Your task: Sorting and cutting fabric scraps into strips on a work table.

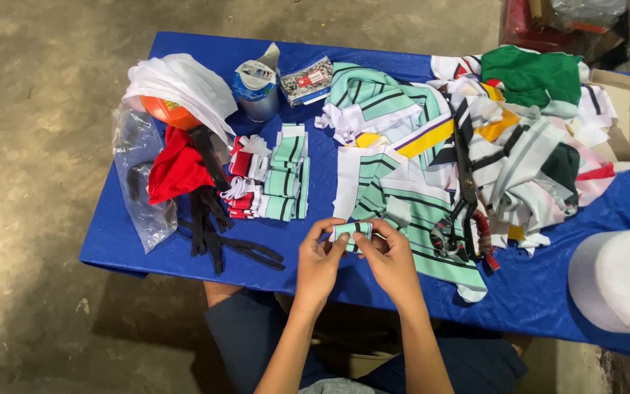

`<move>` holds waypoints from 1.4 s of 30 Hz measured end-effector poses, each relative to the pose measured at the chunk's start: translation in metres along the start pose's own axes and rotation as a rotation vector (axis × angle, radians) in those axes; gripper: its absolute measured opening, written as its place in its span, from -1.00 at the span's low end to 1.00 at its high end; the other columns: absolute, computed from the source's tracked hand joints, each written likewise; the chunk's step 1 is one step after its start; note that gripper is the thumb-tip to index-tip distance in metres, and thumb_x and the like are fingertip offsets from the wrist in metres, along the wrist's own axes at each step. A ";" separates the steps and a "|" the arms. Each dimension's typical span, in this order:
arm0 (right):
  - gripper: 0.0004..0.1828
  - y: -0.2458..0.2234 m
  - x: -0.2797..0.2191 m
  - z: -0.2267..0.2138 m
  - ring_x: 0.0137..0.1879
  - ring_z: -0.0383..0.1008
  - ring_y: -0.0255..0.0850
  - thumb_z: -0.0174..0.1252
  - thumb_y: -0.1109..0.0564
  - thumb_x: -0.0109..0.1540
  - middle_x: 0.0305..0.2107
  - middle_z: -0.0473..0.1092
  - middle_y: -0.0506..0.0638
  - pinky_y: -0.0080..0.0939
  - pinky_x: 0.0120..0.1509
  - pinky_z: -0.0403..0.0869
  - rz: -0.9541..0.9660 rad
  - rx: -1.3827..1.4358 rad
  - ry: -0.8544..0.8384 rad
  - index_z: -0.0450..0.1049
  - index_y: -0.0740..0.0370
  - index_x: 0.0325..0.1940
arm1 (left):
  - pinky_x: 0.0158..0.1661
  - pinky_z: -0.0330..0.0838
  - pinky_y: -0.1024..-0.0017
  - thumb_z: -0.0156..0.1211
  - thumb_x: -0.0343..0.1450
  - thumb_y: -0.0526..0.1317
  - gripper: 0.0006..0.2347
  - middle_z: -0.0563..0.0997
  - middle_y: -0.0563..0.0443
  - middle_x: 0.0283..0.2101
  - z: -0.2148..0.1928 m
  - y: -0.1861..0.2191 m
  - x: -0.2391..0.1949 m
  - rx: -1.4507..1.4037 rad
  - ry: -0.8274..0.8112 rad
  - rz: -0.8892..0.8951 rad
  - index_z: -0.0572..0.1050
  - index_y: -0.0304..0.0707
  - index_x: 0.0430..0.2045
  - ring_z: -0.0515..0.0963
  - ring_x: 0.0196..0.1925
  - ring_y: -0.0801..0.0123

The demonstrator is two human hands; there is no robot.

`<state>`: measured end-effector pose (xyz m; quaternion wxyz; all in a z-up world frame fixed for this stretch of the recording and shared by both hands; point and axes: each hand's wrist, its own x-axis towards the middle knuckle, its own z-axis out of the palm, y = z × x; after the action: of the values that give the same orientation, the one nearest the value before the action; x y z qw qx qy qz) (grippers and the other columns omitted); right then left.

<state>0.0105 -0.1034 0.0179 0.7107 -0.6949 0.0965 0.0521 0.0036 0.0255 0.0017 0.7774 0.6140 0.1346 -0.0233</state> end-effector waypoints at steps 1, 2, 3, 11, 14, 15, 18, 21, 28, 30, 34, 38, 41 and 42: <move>-0.80 0.010 0.004 -0.001 -0.35 0.49 -0.26 0.20 0.27 0.28 -0.29 0.51 0.11 -0.19 -0.13 0.59 -0.002 -0.002 -0.008 0.58 0.34 -0.02 | -0.16 0.52 0.33 0.17 0.45 -0.45 -0.79 0.39 -0.06 -0.19 -0.003 0.001 0.001 -0.003 0.007 0.004 0.56 -0.38 -0.05 0.48 -0.26 0.39; -0.80 0.020 0.009 -0.001 -0.34 0.50 -0.26 0.21 0.28 0.27 -0.29 0.51 0.13 -0.17 -0.12 0.59 -0.003 -0.003 -0.018 0.59 0.34 -0.03 | -0.17 0.54 0.32 0.17 0.45 -0.45 -0.79 0.40 -0.08 -0.19 -0.007 0.003 0.002 0.011 0.029 0.010 0.57 -0.39 -0.05 0.49 -0.29 0.38; -0.80 0.030 0.012 -0.001 -0.33 0.52 -0.25 0.21 0.30 0.26 -0.30 0.51 0.14 -0.16 -0.11 0.59 0.000 -0.001 -0.027 0.60 0.35 -0.03 | -0.19 0.57 0.30 0.17 0.44 -0.46 -0.79 0.41 -0.11 -0.19 -0.011 0.004 0.003 0.028 0.049 0.013 0.58 -0.40 -0.05 0.51 -0.31 0.38; -0.82 0.043 0.063 0.021 -0.31 0.52 -0.25 0.24 0.21 0.28 -0.28 0.50 0.13 -0.13 -0.07 0.54 -0.003 -0.043 0.053 0.58 0.34 -0.06 | -0.14 0.54 0.22 0.04 0.53 -0.35 -0.80 0.60 -0.19 -0.11 -0.045 0.005 0.018 0.343 0.189 0.199 0.58 -0.32 -0.03 0.65 -0.17 0.17; -0.80 0.045 0.088 0.036 -0.30 0.54 -0.22 0.25 0.16 0.29 -0.27 0.51 0.16 -0.11 -0.07 0.53 -0.008 -0.067 0.076 0.59 0.32 -0.05 | -0.09 0.50 0.25 0.06 0.53 -0.35 -0.82 0.59 -0.12 -0.09 -0.059 0.002 0.025 0.530 0.233 0.292 0.62 -0.27 -0.11 0.62 -0.06 0.15; -0.77 0.045 0.095 0.042 -0.30 0.55 -0.21 0.25 0.13 0.30 -0.26 0.51 0.18 -0.08 -0.05 0.53 -0.006 -0.064 0.068 0.58 0.31 -0.03 | -0.04 0.48 0.24 0.08 0.51 -0.36 -0.84 0.57 -0.10 -0.07 -0.064 0.000 0.027 0.614 0.245 0.343 0.62 -0.28 -0.13 0.59 0.00 0.13; -0.76 0.053 0.119 0.062 -0.29 0.58 -0.19 0.22 0.13 0.31 -0.23 0.51 0.21 -0.06 -0.04 0.55 0.002 -0.069 0.023 0.58 0.32 -0.01 | 0.04 0.46 0.12 0.09 0.49 -0.41 -0.83 0.52 -0.16 -0.02 -0.067 0.011 0.041 0.733 0.228 0.486 0.61 -0.34 -0.11 0.53 0.08 -0.01; -0.77 0.063 0.150 0.077 -0.34 0.62 -0.12 0.23 0.14 0.31 -0.30 0.52 0.23 -0.16 -0.20 0.57 -0.047 -0.080 0.028 0.59 0.31 -0.02 | 0.06 0.43 0.09 0.09 0.47 -0.43 -0.82 0.51 -0.11 -0.01 -0.077 0.003 0.066 0.799 0.174 0.525 0.60 -0.30 -0.13 0.52 0.09 -0.02; -0.70 0.083 0.192 0.108 -0.36 0.61 -0.08 0.30 0.14 0.24 -0.34 0.51 0.27 -0.18 -0.26 0.60 -0.025 -0.072 -0.003 0.58 0.39 -0.02 | -0.01 0.45 0.07 0.09 0.40 -0.52 -0.74 0.50 -0.09 -0.05 -0.082 0.020 0.100 0.879 0.204 0.617 0.55 -0.29 -0.08 0.55 0.04 -0.04; -0.67 0.088 0.190 0.117 -0.39 0.61 -0.16 0.36 0.13 0.20 -0.37 0.53 0.21 -0.21 -0.33 0.60 -0.010 -0.126 -0.082 0.59 0.39 -0.04 | -0.03 0.44 0.10 0.06 0.38 -0.57 -0.71 0.51 -0.10 -0.05 -0.084 0.020 0.099 0.952 0.236 0.632 0.56 -0.31 -0.09 0.54 0.03 -0.04; -0.72 0.079 0.186 0.120 -0.36 0.64 -0.12 0.31 0.12 0.26 -0.33 0.53 0.21 -0.18 -0.32 0.64 0.000 -0.137 -0.146 0.60 0.31 0.00 | -0.01 0.43 0.08 0.04 0.36 -0.59 -0.65 0.49 -0.14 0.05 -0.090 0.016 0.100 0.977 0.231 0.621 0.53 -0.31 -0.01 0.51 0.11 -0.07; -0.61 0.056 0.185 0.111 -0.30 0.61 -0.07 0.34 0.10 0.24 -0.26 0.48 0.27 -0.13 -0.19 0.65 0.098 0.039 -0.009 0.53 0.42 0.05 | 0.00 0.45 0.05 0.01 0.36 -0.59 -0.65 0.49 -0.20 0.06 -0.094 0.017 0.099 0.926 0.237 0.591 0.52 -0.34 0.00 0.52 0.09 -0.13; -0.63 0.058 0.199 0.096 -0.29 0.59 -0.14 0.29 0.11 0.27 -0.26 0.42 0.18 -0.18 -0.17 0.66 0.110 0.104 0.087 0.51 0.39 0.07 | 0.00 0.46 0.05 0.03 0.35 -0.57 -0.67 0.51 -0.18 0.04 -0.096 0.007 0.102 0.936 0.216 0.582 0.54 -0.32 -0.05 0.55 0.08 -0.12; -0.64 0.060 0.206 0.091 -0.29 0.60 -0.13 0.27 0.12 0.28 -0.26 0.40 0.18 -0.16 -0.16 0.67 0.103 0.115 0.129 0.50 0.40 0.08 | -0.01 0.46 0.04 0.07 0.33 -0.56 -0.68 0.52 -0.16 0.03 -0.097 0.004 0.104 0.964 0.197 0.586 0.56 -0.30 -0.09 0.56 0.08 -0.11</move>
<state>0.2052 -0.0230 -0.0823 0.7381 -0.6491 0.1803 0.0380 0.0870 0.1331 -0.0400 0.3673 0.9101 0.0046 0.1917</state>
